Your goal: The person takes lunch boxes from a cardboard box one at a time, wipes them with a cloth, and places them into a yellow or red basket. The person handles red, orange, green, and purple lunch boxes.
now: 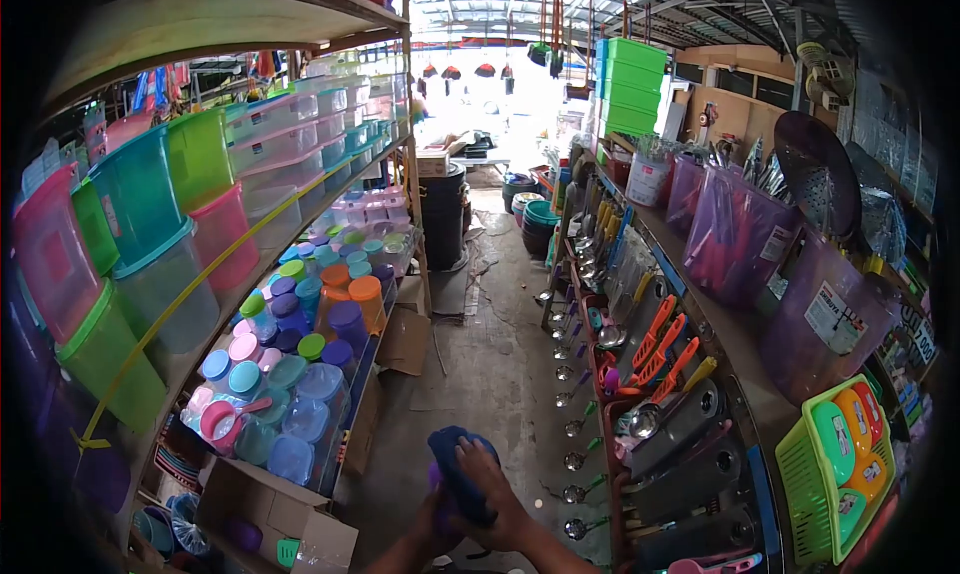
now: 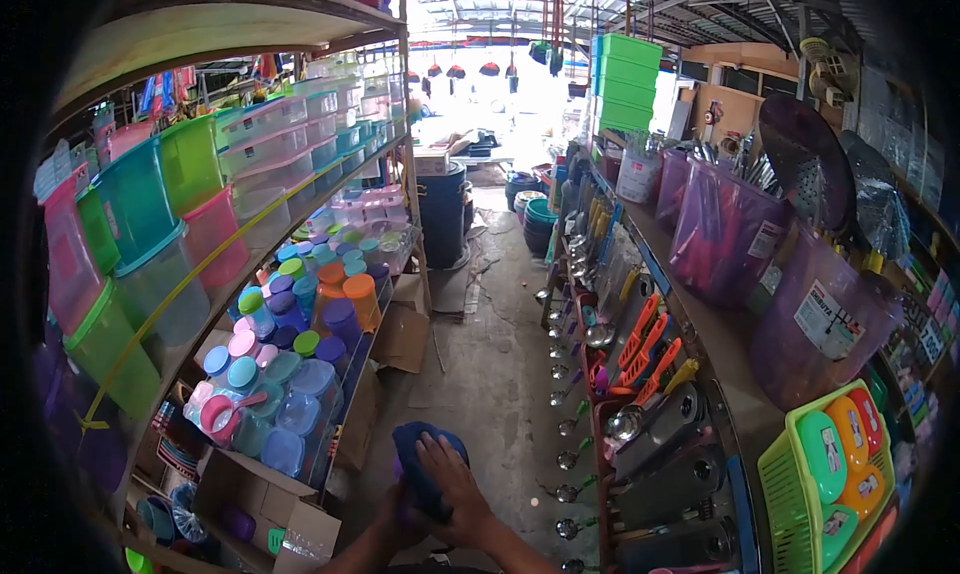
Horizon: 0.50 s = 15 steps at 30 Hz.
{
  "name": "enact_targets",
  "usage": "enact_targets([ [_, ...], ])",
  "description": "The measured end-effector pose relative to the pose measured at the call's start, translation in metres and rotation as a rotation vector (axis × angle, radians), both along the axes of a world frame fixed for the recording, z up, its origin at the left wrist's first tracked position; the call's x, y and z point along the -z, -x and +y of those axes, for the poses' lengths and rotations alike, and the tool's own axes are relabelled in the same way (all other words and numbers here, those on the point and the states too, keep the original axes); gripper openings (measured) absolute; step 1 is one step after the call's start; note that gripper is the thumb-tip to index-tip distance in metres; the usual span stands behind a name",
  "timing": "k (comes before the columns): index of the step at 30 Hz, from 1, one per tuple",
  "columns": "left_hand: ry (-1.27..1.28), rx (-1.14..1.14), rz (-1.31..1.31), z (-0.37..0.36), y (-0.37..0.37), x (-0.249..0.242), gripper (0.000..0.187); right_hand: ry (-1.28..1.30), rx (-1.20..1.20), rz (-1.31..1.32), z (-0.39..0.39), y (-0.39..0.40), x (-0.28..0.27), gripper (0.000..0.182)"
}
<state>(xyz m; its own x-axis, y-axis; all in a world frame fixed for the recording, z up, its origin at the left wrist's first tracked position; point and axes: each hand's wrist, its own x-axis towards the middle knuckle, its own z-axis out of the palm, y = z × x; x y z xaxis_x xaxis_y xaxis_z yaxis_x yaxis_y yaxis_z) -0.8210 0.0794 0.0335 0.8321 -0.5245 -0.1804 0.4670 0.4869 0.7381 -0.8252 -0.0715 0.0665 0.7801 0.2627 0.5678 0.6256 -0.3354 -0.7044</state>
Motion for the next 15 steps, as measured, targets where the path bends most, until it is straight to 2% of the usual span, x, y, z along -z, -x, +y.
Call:
enact_targets([
  [3,0.046,0.001,-0.038,-0.001,-0.008,-0.001,0.074,-0.027,0.083,-0.004,0.011,0.011,-0.007,0.089],
  [5,0.261,-0.037,0.057,-0.003,-0.017,0.006,0.067,0.015,0.151,0.024,0.013,0.020,-0.004,0.087],
  [6,0.262,-0.013,0.062,-0.002,-0.020,0.008,0.067,0.017,0.175,0.026,0.014,0.024,0.000,0.087],
  [8,0.261,-0.014,0.074,-0.001,-0.028,-0.008,0.062,-0.054,0.211,0.055,0.016,0.032,0.008,0.072],
  [9,0.260,0.013,0.082,-0.003,-0.036,-0.005,0.062,-0.055,0.238,0.059,0.014,0.034,0.012,0.072],
  [11,0.299,-0.065,0.069,-0.007,-0.054,0.003,0.058,-0.174,0.266,0.070,0.002,0.041,0.018,0.054],
  [12,0.297,-0.040,0.082,-0.006,-0.059,0.006,0.058,-0.175,0.294,0.077,-0.001,0.047,0.020,0.054],
  [14,0.208,0.005,0.033,-0.008,-0.067,0.007,0.059,-0.339,0.509,0.207,-0.005,0.060,0.011,0.039],
  [15,0.209,0.038,0.044,-0.010,-0.069,0.010,0.059,-0.279,0.557,0.184,-0.011,0.066,0.007,0.042],
])
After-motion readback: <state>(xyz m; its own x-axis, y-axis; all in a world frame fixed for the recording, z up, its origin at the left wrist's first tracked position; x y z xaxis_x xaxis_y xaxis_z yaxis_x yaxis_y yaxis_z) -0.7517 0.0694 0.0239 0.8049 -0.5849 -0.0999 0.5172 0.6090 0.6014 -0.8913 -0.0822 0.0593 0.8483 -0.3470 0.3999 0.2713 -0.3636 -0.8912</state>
